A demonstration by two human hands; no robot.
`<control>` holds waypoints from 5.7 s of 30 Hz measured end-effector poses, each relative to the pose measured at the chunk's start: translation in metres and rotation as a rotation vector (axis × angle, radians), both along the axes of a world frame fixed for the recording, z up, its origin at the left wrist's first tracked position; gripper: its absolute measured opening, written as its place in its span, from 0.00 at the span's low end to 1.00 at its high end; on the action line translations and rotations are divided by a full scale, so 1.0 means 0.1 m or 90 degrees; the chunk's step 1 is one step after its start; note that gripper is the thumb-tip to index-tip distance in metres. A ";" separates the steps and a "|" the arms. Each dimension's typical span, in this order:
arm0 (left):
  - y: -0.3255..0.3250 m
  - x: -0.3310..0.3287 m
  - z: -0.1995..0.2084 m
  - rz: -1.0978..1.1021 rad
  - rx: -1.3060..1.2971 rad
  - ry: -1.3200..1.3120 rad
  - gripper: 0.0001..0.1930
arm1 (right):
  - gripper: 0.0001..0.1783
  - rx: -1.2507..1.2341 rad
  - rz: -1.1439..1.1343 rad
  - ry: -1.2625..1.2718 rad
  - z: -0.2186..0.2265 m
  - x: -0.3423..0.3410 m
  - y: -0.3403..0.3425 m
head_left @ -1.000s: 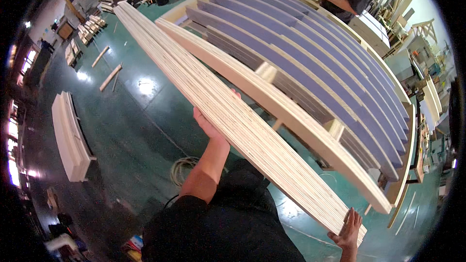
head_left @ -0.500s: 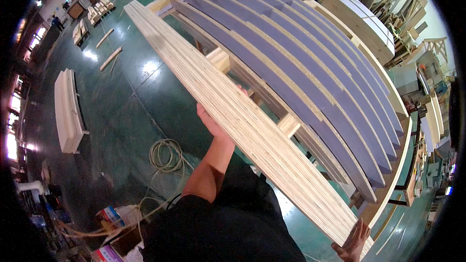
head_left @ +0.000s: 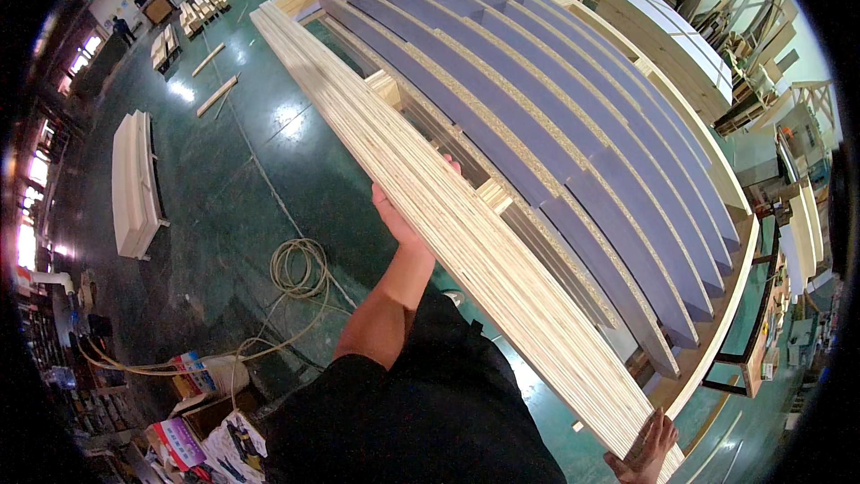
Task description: The person assembles a large wooden frame structure in a workshop. They position long wooden planks onto a base, secure them using a pneumatic nail gun, and then place small wooden blocks as spacers between the planks. The person works on the frame from a standing position, occasionally moving around the structure to access different sides.
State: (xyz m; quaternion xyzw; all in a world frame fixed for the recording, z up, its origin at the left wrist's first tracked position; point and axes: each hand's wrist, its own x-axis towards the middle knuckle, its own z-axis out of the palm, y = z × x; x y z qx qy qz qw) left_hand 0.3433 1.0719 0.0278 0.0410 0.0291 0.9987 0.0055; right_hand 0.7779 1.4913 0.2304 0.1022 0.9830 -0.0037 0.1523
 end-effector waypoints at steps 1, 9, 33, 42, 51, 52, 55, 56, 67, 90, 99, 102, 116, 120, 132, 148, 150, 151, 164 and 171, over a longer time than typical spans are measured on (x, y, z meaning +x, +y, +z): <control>0.04 0.07 0.10 -0.011 -0.011 -0.011 0.46 | 0.64 -0.010 0.004 -0.011 -0.04 0.00 0.03; -0.19 0.23 -0.04 0.115 -0.310 -0.121 0.41 | 0.73 -0.114 -0.062 0.034 -0.41 -0.02 0.21; -0.99 0.16 -0.49 0.116 -0.693 -0.331 0.32 | 0.68 -0.135 0.015 0.069 -1.31 -0.60 0.38; -0.86 0.45 -0.58 0.082 -0.888 -0.075 0.42 | 0.67 -0.164 -0.019 0.032 -1.33 -0.33 0.42; -0.43 0.70 -0.22 0.114 -0.724 -0.314 0.33 | 0.50 -0.059 0.018 0.216 -1.36 0.01 0.42; -0.28 0.84 -0.04 0.177 -0.688 -0.368 0.32 | 0.59 -0.030 -0.038 0.119 -1.41 0.31 0.47; -0.55 0.96 -0.11 0.106 -0.538 -0.312 0.36 | 0.49 0.027 0.026 0.136 -1.20 0.68 0.54; -0.50 1.15 0.08 0.123 -0.557 -0.308 0.36 | 0.40 -0.062 0.035 0.168 -1.17 0.86 0.62; 0.37 -0.71 1.35 0.047 -0.395 -0.200 0.37 | 0.40 -0.085 -0.012 0.343 -0.67 -0.56 0.74; 2.46 -4.10 0.80 -0.149 -0.503 -0.208 0.31 | 0.31 0.254 -0.036 0.413 0.26 -3.44 2.27; 1.04 -1.21 0.95 -0.219 -0.888 0.326 0.13 | 0.45 0.439 -0.269 0.227 0.02 -4.58 3.67; 0.18 -0.11 0.86 -0.198 -0.895 0.216 0.15 | 0.45 0.491 -0.282 0.262 -0.32 -4.78 4.48; -1.71 2.46 -1.44 -0.104 -1.067 -0.366 0.26 | 0.22 -0.242 0.433 0.557 -1.21 -6.96 0.22; -2.27 3.09 -2.47 0.054 -1.128 -0.404 0.13 | 0.15 -0.445 0.739 0.197 -0.79 -5.55 -3.83; -2.67 5.85 -3.66 0.638 -0.408 -1.340 0.15 | 0.15 -0.238 1.303 -0.521 -2.97 -4.05 -8.57; -0.37 0.82 -3.72 0.818 0.803 -1.072 0.12 | 0.18 0.083 1.933 -1.011 -3.46 1.07 -9.37; -0.67 0.12 -3.76 0.945 1.002 -0.912 0.12 | 0.20 -0.062 2.024 -0.771 -3.60 1.92 -9.25; -0.88 -0.08 -3.67 0.996 1.093 -0.845 0.11 | 0.17 -0.178 2.060 -0.658 -3.68 2.34 -9.11; -2.91 -0.50 -2.53 1.192 1.324 -0.752 0.08 | 0.38 -0.351 1.995 -0.171 -5.33 4.21 -11.10; -3.98 -0.52 -2.49 1.142 1.407 -0.731 0.11 | 0.37 -0.441 2.011 -0.581 -4.99 3.82 -10.00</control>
